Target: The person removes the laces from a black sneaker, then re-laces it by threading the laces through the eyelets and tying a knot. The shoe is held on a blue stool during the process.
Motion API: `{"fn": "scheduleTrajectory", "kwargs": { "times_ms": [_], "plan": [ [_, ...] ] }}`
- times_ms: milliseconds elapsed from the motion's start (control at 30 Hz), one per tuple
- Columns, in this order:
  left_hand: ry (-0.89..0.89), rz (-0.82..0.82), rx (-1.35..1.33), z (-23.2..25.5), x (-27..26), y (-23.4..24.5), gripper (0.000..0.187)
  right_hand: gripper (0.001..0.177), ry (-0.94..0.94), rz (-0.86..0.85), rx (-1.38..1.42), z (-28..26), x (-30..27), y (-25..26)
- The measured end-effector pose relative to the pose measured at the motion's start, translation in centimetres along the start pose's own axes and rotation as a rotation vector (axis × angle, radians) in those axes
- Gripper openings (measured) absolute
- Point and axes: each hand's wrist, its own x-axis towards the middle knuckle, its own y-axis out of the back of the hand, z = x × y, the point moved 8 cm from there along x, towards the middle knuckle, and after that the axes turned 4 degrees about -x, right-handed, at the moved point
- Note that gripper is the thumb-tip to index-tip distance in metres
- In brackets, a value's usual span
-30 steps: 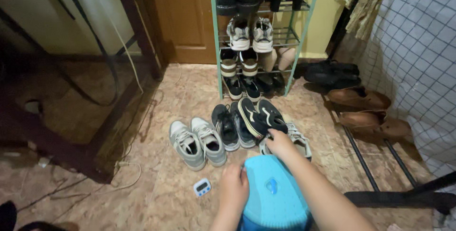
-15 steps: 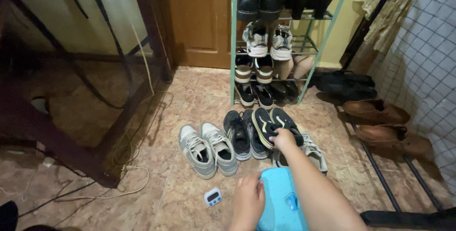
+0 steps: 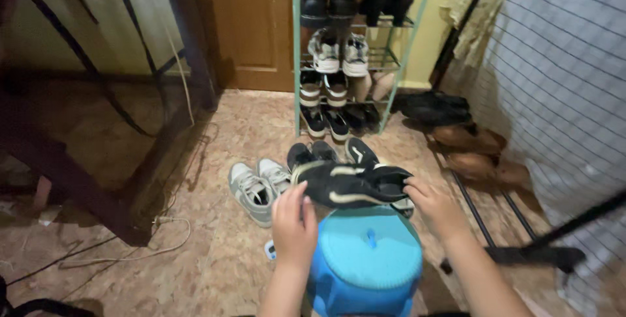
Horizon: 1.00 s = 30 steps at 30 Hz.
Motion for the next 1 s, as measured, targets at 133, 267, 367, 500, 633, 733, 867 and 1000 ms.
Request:
{"fn": "scheduleTrajectory", "kwargs": {
  "times_ms": [133,267,367,500,633,733,867,1000],
  "plan": [
    [-0.049,-0.251,0.069,2.8,-0.9,-1.2,0.028,0.029,0.264,-0.022,0.113,-1.3,-2.8,1.0],
    [0.058,-0.518,0.177,1.2,-3.4,-3.5,0.027,0.034,0.391,-0.015,0.236,-2.0,-3.3,1.5],
    [0.225,-0.714,0.280,-1.9,-5.6,-5.2,0.032,0.039,0.317,-0.116,0.163,-2.1,-2.5,0.5],
    [0.162,-0.635,0.207,-3.0,-6.0,-5.5,0.033,0.055,-0.020,-0.255,0.111,-2.1,-2.4,-0.5],
    [0.309,-0.675,0.349,-6.0,-6.1,-5.8,0.036,0.060,-0.614,-0.122,0.395,-1.9,-6.5,0.2],
    [0.461,-0.787,0.308,-7.5,-7.0,-6.7,0.041,0.062,-0.797,-0.245,0.717,-3.7,-9.1,-2.6],
    [0.449,-0.843,0.391,-6.3,-8.4,-7.8,0.042,0.060,-0.552,-0.180,0.805,-5.2,-8.2,-3.2],
    [0.459,-0.971,0.468,-4.2,-10.2,-8.9,0.041,0.055,-0.429,-0.126,0.502,-6.0,-7.3,-2.1]
  ]
}}
